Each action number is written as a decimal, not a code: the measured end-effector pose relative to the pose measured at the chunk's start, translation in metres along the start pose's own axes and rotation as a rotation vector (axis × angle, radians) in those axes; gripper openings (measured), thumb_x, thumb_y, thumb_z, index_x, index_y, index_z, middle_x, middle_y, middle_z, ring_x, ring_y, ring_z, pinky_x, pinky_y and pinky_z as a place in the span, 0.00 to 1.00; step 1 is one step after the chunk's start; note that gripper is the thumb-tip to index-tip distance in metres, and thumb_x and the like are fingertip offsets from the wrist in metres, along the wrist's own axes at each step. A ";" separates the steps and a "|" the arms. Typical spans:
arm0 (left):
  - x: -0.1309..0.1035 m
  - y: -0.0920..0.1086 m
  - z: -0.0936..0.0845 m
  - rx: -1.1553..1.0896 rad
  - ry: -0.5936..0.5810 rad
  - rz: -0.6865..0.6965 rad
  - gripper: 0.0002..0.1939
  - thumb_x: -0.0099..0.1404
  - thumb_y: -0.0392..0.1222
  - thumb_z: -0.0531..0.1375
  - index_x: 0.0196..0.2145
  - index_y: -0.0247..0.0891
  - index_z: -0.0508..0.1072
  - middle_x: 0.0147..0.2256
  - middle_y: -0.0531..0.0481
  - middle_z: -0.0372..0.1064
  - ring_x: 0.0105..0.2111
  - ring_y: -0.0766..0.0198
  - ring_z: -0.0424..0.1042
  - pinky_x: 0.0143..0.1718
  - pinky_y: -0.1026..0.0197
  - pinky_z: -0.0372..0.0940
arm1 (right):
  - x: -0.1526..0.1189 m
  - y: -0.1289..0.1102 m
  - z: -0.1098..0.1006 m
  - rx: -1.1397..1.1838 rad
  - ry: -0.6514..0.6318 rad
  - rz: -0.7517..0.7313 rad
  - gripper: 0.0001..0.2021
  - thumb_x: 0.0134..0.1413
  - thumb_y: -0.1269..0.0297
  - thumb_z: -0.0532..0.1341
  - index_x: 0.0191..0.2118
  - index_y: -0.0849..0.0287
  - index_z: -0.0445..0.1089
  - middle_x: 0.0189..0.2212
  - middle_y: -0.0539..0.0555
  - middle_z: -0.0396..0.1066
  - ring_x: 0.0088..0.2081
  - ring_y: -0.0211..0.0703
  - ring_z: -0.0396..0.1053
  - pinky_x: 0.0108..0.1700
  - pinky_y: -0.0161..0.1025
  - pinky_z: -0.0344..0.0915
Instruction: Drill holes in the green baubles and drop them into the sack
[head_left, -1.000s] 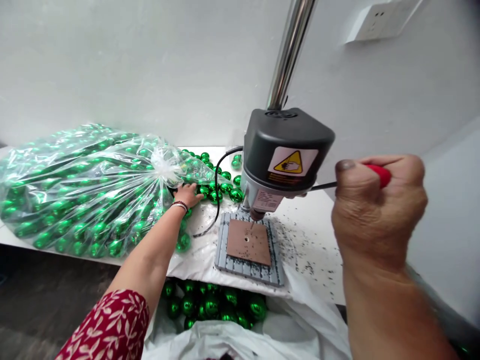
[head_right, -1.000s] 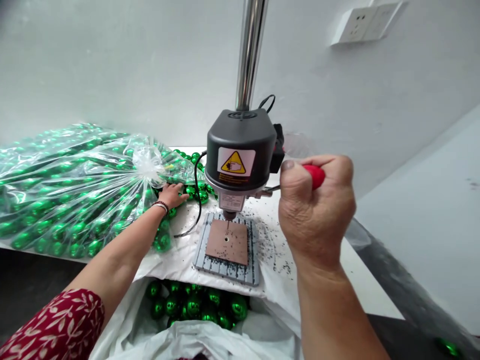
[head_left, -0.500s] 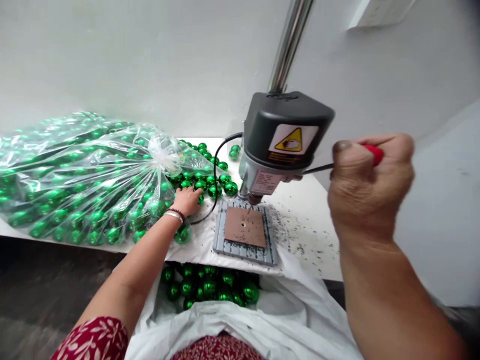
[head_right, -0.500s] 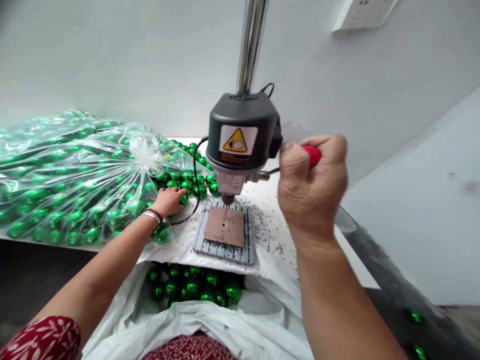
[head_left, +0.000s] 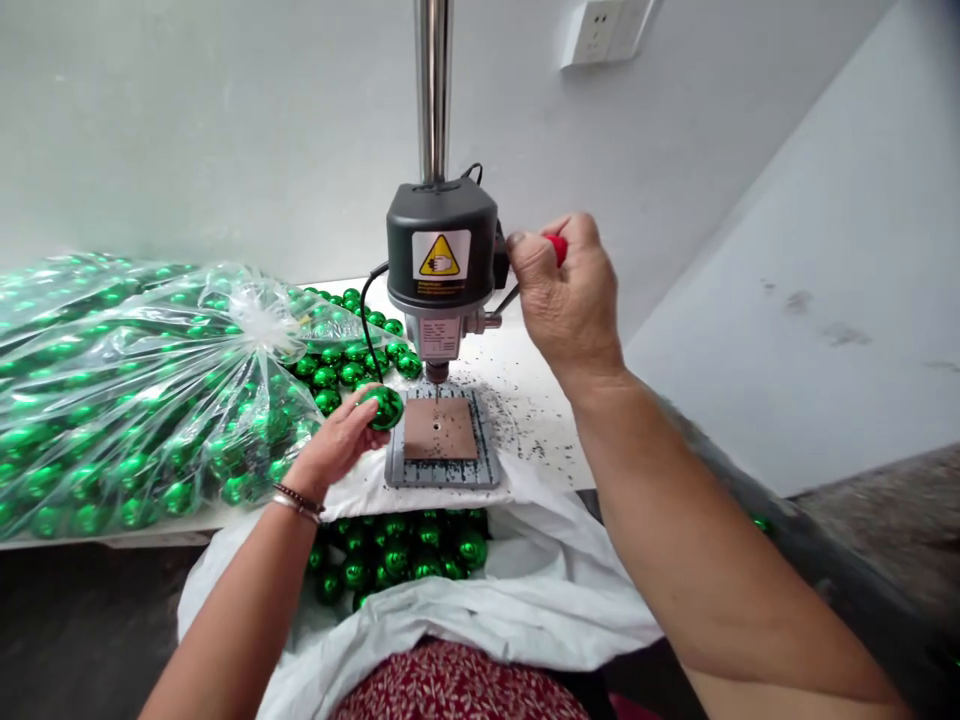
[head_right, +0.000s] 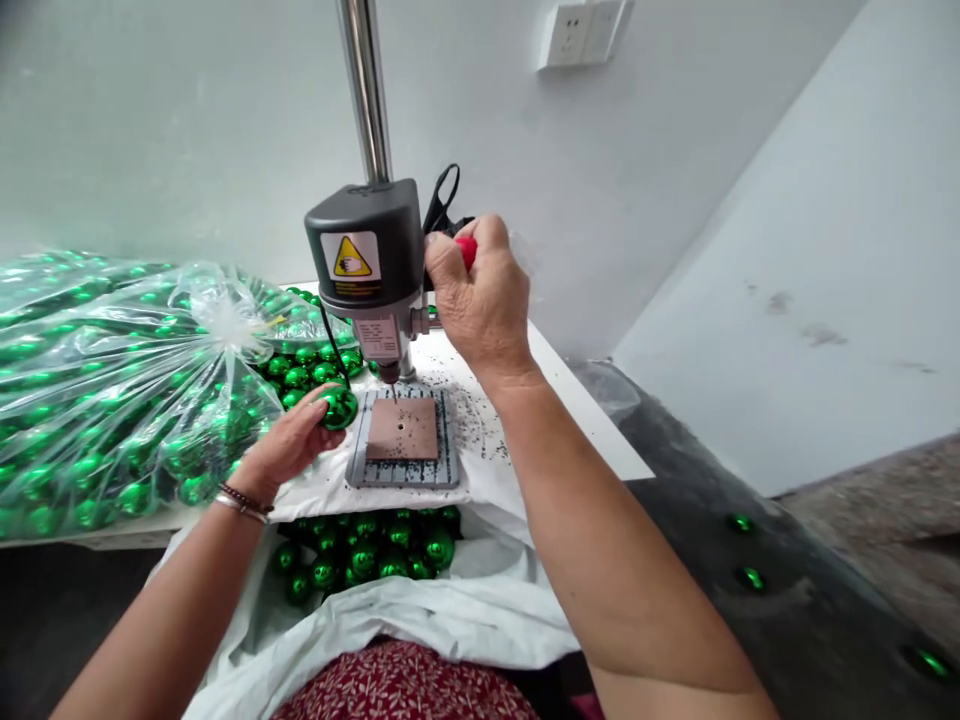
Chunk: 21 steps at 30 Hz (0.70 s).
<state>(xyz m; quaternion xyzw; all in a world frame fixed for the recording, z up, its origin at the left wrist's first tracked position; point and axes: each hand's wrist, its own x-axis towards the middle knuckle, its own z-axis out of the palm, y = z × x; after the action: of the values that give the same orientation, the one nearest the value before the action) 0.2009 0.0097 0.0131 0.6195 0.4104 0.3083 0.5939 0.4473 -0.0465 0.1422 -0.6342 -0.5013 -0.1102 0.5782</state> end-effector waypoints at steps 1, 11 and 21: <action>-0.004 -0.005 0.008 -0.189 -0.047 -0.045 0.30 0.64 0.57 0.57 0.59 0.40 0.62 0.38 0.48 0.73 0.28 0.67 0.72 0.32 0.62 0.68 | 0.000 0.001 0.000 0.010 -0.005 -0.001 0.15 0.61 0.51 0.55 0.31 0.56 0.55 0.24 0.45 0.60 0.28 0.30 0.60 0.35 0.35 0.63; -0.010 -0.037 0.034 -0.707 -0.241 -0.179 0.38 0.51 0.39 0.71 0.58 0.44 0.62 0.37 0.49 0.76 0.32 0.60 0.78 0.29 0.67 0.68 | -0.002 -0.006 -0.004 0.150 -0.042 0.042 0.15 0.60 0.53 0.57 0.32 0.58 0.54 0.25 0.44 0.55 0.29 0.29 0.54 0.44 0.39 0.63; -0.013 -0.032 0.040 -0.928 -0.180 -0.303 0.19 0.64 0.53 0.61 0.45 0.35 0.72 0.39 0.44 0.76 0.29 0.65 0.75 0.25 0.68 0.65 | -0.003 -0.005 0.000 0.149 -0.007 0.045 0.18 0.59 0.47 0.55 0.32 0.59 0.54 0.26 0.44 0.52 0.29 0.27 0.52 0.41 0.35 0.59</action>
<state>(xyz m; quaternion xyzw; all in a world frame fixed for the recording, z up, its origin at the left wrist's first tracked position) 0.2245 -0.0226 -0.0216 0.2471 0.2625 0.3141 0.8783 0.4417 -0.0487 0.1427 -0.6009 -0.4957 -0.0573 0.6244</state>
